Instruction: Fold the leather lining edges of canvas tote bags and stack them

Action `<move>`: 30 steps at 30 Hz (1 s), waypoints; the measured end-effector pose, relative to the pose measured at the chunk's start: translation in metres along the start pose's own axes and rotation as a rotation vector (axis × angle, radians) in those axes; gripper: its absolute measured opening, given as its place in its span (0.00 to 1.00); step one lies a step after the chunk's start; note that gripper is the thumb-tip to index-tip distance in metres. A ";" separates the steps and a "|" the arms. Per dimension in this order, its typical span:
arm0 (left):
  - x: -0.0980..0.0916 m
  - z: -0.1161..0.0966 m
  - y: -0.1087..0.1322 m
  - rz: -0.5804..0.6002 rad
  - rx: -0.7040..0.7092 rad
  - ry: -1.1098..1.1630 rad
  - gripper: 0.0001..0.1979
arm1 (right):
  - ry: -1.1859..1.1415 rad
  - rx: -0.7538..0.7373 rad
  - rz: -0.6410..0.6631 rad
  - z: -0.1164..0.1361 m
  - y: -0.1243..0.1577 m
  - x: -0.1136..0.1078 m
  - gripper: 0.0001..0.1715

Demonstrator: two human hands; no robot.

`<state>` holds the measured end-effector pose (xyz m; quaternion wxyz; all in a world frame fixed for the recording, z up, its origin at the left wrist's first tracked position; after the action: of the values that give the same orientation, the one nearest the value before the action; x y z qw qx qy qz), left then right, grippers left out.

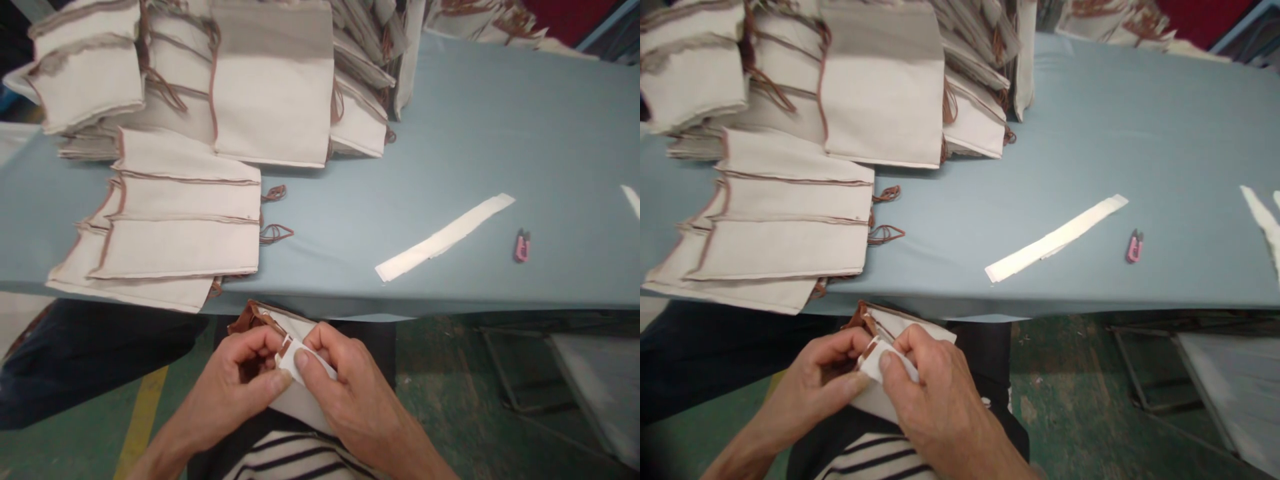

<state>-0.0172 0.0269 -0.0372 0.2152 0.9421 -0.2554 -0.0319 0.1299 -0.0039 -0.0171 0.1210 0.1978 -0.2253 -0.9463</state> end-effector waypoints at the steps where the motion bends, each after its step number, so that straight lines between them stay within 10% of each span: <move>1: 0.000 0.000 0.001 -0.016 -0.013 -0.019 0.12 | -0.006 -0.002 0.005 -0.001 0.000 0.001 0.13; 30: 0.000 0.003 0.007 -0.186 0.070 -0.160 0.14 | 0.194 -0.067 -0.193 -0.003 0.002 0.011 0.12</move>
<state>-0.0211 0.0206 -0.0369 0.1572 0.9630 -0.1841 -0.1182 0.1213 -0.0099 -0.0221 0.0574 0.3051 -0.1609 -0.9369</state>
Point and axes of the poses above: each hand's wrist, its own y-axis away from the middle knuckle, its own x-axis out of the palm, z = x × y, the point moved 7 cm from there along -y, towards the middle knuckle, and after that the axes turned 3 degrees about y, right-handed, at the moved point
